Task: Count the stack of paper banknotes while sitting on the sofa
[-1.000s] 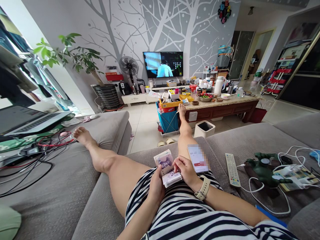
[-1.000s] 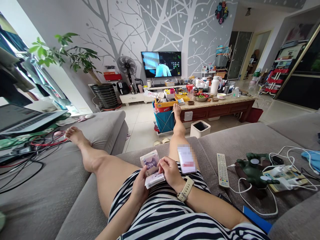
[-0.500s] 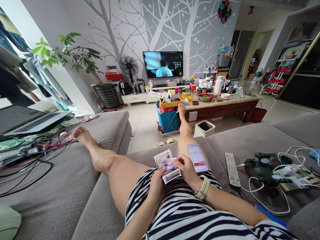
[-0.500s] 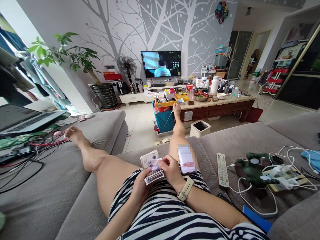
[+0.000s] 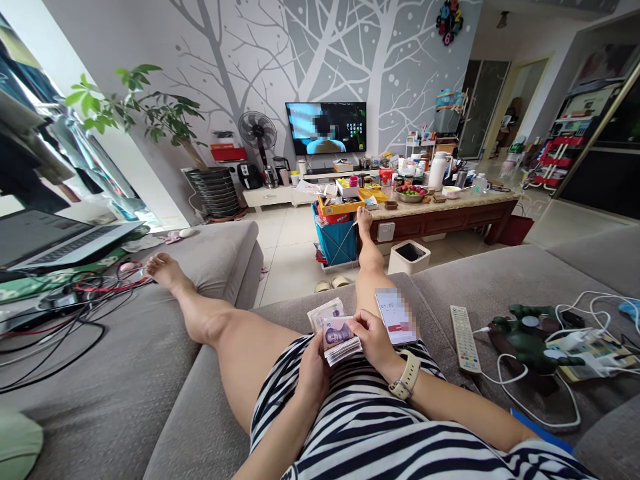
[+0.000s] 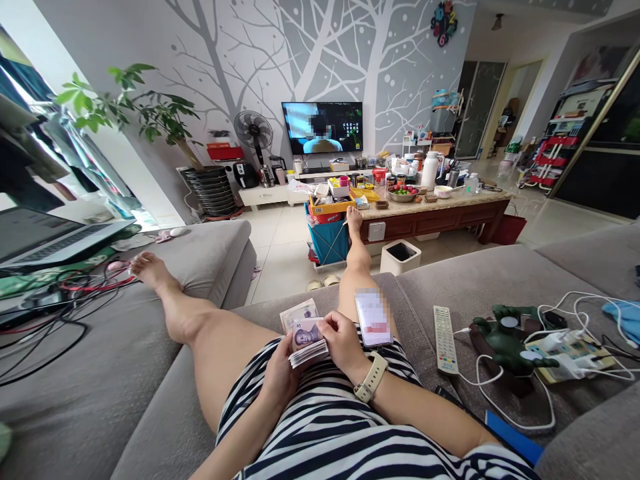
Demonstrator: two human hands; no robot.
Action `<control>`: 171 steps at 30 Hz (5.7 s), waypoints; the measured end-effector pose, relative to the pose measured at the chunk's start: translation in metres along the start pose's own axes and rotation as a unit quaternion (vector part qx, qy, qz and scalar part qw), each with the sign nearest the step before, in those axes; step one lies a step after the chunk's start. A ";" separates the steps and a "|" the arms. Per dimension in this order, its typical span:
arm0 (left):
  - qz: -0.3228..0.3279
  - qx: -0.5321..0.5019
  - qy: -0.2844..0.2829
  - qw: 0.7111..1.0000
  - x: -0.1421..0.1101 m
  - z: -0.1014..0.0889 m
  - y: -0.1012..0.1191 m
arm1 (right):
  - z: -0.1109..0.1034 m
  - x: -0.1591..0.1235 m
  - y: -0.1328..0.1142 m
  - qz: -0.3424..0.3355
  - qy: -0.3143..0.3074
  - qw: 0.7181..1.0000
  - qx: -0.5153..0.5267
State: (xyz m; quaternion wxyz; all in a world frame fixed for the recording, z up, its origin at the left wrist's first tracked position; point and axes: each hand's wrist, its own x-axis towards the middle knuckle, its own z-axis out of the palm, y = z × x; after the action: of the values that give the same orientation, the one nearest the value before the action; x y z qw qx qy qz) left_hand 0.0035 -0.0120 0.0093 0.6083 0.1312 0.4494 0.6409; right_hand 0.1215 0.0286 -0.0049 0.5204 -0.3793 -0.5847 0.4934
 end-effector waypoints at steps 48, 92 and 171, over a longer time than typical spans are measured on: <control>0.011 0.017 -0.006 1.000 0.003 -0.007 -0.004 | -0.001 0.001 0.006 0.017 0.013 0.999 -0.029; -0.006 0.013 -0.003 1.000 0.005 -0.002 0.000 | 0.000 -0.002 -0.010 -0.014 -0.029 0.999 0.023; 0.006 0.020 -0.010 1.000 0.003 -0.009 -0.004 | 0.001 0.000 0.002 0.022 0.017 0.998 0.054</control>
State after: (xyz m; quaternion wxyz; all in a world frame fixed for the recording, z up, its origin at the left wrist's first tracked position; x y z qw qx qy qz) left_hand -0.0008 -0.0137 0.0001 0.6058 0.1527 0.4556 0.6341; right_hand 0.1202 0.0286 -0.0067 0.5389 -0.3716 -0.5402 0.5288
